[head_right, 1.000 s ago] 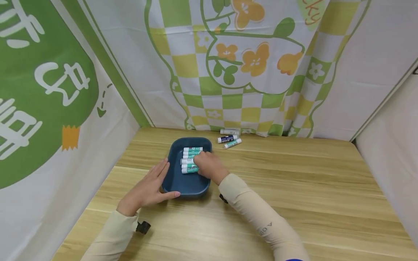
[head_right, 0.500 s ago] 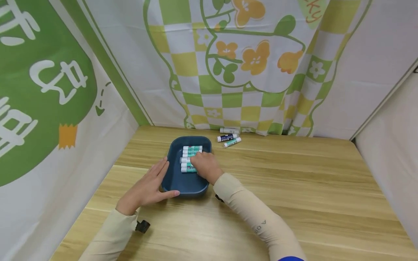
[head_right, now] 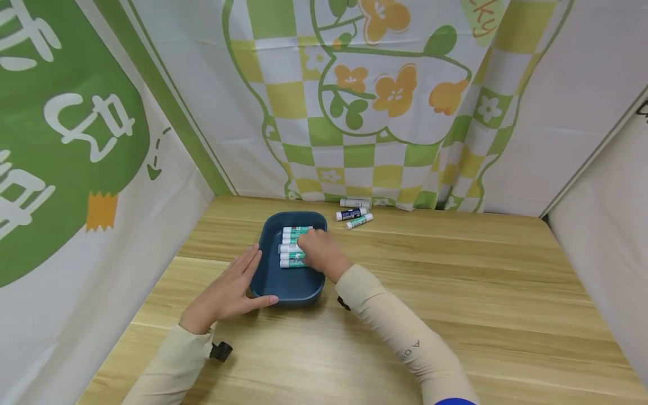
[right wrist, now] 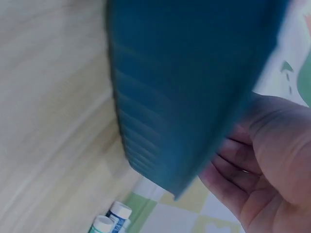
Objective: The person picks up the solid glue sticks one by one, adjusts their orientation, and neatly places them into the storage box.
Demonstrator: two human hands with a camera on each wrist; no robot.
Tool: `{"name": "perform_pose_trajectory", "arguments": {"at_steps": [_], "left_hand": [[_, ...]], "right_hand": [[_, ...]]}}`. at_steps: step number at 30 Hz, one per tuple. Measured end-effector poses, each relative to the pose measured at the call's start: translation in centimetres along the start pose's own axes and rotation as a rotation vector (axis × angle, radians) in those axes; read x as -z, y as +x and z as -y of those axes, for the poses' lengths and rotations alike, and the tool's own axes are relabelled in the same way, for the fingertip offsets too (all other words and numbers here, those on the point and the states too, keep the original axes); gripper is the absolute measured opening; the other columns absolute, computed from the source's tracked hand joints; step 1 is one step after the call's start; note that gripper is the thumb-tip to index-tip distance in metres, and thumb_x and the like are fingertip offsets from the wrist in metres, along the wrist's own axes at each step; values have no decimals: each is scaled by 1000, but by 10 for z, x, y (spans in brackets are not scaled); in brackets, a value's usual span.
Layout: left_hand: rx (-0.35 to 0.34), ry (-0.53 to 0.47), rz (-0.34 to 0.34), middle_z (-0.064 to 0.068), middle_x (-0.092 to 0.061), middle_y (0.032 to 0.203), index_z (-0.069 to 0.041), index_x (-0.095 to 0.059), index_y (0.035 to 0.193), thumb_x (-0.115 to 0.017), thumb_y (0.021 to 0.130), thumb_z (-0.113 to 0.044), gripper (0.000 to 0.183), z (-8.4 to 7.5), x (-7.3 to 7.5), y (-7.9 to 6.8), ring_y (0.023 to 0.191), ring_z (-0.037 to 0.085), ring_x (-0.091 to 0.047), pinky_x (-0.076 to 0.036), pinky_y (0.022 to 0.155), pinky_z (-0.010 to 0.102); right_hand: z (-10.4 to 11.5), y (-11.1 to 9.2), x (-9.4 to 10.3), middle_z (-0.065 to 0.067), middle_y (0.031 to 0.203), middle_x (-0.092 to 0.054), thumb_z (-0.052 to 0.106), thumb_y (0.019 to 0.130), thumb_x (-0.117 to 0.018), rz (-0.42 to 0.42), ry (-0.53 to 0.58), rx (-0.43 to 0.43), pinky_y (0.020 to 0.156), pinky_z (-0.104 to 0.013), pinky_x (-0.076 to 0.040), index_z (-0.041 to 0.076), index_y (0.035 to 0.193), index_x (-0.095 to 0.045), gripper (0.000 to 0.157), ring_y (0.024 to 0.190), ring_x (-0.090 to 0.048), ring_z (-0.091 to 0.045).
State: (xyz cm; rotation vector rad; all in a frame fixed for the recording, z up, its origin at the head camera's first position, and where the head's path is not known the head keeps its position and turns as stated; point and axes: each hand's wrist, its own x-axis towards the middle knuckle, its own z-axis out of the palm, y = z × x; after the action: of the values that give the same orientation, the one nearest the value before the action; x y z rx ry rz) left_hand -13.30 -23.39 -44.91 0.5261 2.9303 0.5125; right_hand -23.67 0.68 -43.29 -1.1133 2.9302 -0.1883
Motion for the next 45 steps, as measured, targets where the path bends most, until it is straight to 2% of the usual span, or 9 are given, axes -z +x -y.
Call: {"name": "perform_pose_trajectory", "arguments": {"at_steps": [7,14,19,21,26,34,36,40,45], "left_hand": [[10,0,-1,21,-10,178,6,-17,166,-65,90,-76,122,1,0,0,165,41,-15,-20,133,60],[3,6,-5,22,-9,178,6,-16,166,-65,89,-77,123,2,-1,1,165,40,-14,-19,133,60],[5,10,-2,21,-8,178,6,-16,166,-65,89,-77,124,3,-1,2,165,40,-14,-19,134,60],[5,12,-2,22,-8,178,6,-16,166,-65,88,-77,124,3,-1,2,165,40,-14,-19,134,60],[4,13,-3,22,-9,178,5,-16,166,-65,88,-78,124,3,-1,1,165,40,-14,-19,134,60],[8,7,-3,21,-8,178,5,-16,166,-65,88,-77,124,2,-1,0,166,39,-14,-19,134,59],[8,4,-5,20,-9,178,5,-16,166,-65,88,-78,124,2,-2,0,166,39,-14,-19,134,59],[13,-1,-7,19,-8,178,4,-16,167,-65,87,-78,124,2,-3,0,166,38,-14,-19,134,59],[16,-8,-4,17,-7,179,3,-15,167,-64,87,-79,125,3,-4,1,166,37,-13,-18,134,58]], "right_hand": [[-17,-5,23,-6,74,-69,20,94,-82,-95,131,-13,60,-30,-50,6,78,-72,24,60,-51,-11],[-40,-13,40,-15,91,-79,21,94,-82,-201,165,-133,70,-35,-59,-1,94,-79,22,68,-62,-15],[-60,-13,45,-3,65,-53,18,97,-77,-250,189,-171,57,-29,-36,7,65,-59,38,57,-35,-11],[-67,-13,46,0,63,-48,16,96,-77,-270,214,-191,54,-26,-32,8,64,-59,38,54,-33,-10],[-79,-14,43,-1,62,-58,18,95,-79,-284,265,-269,49,-23,-34,4,70,-70,30,50,-41,-9],[-92,-11,30,8,48,-26,17,98,-75,-248,292,-376,46,-22,-23,17,49,-37,62,46,-23,-7],[-94,-10,26,7,46,-31,18,97,-76,-234,313,-432,45,-22,-25,15,49,-42,59,45,-26,-7],[-98,-5,17,-4,57,-60,19,94,-79,-218,361,-562,50,-27,-41,7,61,-62,39,51,-46,-14],[-104,1,9,-13,79,-64,19,92,-82,-187,441,-688,53,-31,-45,1,78,-65,28,62,-51,-19]]}}
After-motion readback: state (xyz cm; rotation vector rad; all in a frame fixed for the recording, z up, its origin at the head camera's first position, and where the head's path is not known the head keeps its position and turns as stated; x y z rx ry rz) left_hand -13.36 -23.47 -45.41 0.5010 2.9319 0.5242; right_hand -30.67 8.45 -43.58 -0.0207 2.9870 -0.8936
